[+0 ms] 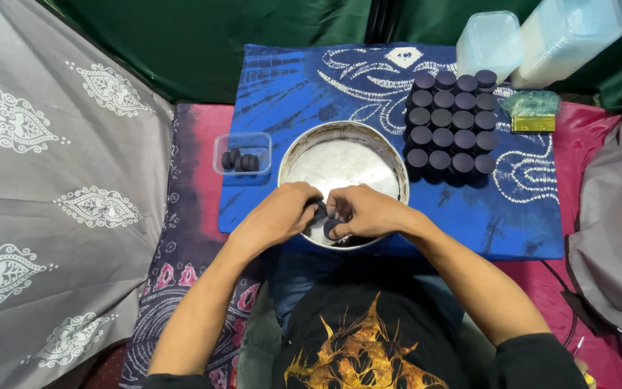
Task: Cleaning a large metal bowl using a sponge and cleaning powder in a recycling center environment.
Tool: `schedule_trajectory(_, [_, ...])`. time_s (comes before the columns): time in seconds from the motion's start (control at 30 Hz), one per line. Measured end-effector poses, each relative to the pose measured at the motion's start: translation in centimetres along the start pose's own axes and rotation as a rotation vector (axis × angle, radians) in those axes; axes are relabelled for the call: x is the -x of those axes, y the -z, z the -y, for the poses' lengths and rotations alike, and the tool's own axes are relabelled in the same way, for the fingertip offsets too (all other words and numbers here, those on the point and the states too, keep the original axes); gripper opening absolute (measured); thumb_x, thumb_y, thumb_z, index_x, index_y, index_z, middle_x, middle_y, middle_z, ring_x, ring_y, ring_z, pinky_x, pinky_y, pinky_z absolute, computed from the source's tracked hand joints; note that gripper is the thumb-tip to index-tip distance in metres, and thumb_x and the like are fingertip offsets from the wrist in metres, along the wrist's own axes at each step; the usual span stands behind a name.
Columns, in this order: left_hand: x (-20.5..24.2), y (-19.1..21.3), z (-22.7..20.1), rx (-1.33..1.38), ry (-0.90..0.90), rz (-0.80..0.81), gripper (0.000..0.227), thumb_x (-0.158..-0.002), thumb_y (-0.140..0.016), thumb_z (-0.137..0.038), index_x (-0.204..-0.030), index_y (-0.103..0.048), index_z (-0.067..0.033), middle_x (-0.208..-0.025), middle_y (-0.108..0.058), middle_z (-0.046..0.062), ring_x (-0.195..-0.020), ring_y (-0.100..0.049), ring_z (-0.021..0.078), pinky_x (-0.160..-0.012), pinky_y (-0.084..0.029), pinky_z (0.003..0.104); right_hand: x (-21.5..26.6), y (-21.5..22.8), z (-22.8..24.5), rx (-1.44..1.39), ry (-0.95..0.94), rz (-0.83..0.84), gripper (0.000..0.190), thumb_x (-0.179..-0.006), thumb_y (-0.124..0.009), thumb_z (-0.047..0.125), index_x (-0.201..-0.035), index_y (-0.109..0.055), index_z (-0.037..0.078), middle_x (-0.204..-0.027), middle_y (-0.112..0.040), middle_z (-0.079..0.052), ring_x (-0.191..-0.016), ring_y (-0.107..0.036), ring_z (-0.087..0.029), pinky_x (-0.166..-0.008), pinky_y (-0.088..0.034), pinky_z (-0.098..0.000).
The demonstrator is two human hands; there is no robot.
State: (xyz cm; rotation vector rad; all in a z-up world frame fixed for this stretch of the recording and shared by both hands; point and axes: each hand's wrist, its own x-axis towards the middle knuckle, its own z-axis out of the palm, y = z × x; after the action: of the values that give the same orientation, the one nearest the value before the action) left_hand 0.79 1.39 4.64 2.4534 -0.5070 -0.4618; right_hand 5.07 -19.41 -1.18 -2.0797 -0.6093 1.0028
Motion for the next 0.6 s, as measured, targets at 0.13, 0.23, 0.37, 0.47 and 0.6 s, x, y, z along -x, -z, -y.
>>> schedule_trajectory(0.13, [0.8,0.8,-0.3,0.161,0.030,-0.168,0.026,-0.092,-0.058,-0.007,-0.114,-0.071,0.0012,-0.098,-0.073,0.026,-0.096,-0.072,0.0427,-0.083,-0.059,0.047,1.7,1.5,0.9,-0.115,0.013,-0.129,0.044,-0.073,-0.086,0.019,-0.108,-0.069,0.001,-0.096,-0.073,-0.013,-0.091,-0.072,-0.024,-0.079,-0.058,-0.0355])
schedule_trajectory(0.23, [0.9,0.2,0.2,0.292,0.108,-0.340,0.026,-0.092,-0.062,-0.011,-0.114,-0.072,-0.0009,-0.097,-0.074,0.021,-0.094,-0.074,0.0354,-0.083,-0.060,0.040,3.1,1.9,0.7,-0.321,0.011,-0.219,0.047,-0.076,-0.083,0.014,-0.119,-0.069,0.000,-0.106,-0.071,-0.017,-0.096,-0.070,-0.024,-0.087,-0.058,-0.0351])
schedule_trajectory(0.37, [-0.1,-1.8,0.4,0.586,0.175,-0.416,0.026,-0.090,-0.071,-0.011,-0.114,-0.074,-0.0024,-0.103,-0.075,0.020,-0.091,-0.076,0.0287,-0.075,-0.063,0.035,4.2,1.3,0.4,-0.651,0.154,-0.343,0.047,-0.081,-0.082,0.006,-0.125,-0.069,-0.002,-0.104,-0.071,-0.016,-0.093,-0.070,-0.018,-0.087,-0.061,-0.0296])
schedule_trajectory(0.47, [-0.9,-3.1,-0.1,0.716,0.168,-0.415,0.027,-0.088,-0.073,-0.011,-0.115,-0.074,-0.0031,-0.105,-0.075,0.019,-0.091,-0.075,0.0260,-0.074,-0.063,0.034,4.6,0.9,0.0,-0.652,0.198,-0.405,0.049,-0.080,-0.085,0.010,-0.126,-0.070,0.001,-0.101,-0.072,-0.012,-0.093,-0.068,-0.014,-0.088,-0.059,-0.0271])
schedule_trajectory(0.6, [-1.8,-4.8,-0.2,0.821,0.167,-0.407,0.028,-0.089,-0.072,-0.011,-0.116,-0.074,-0.0046,-0.106,-0.076,0.017,-0.092,-0.074,0.0209,-0.076,-0.063,0.031,4.3,0.7,-1.4,-0.542,0.188,-0.512,0.051,-0.078,-0.089,0.015,-0.125,-0.072,0.006,-0.108,-0.075,-0.008,-0.101,-0.064,-0.013,-0.091,-0.054,-0.0270])
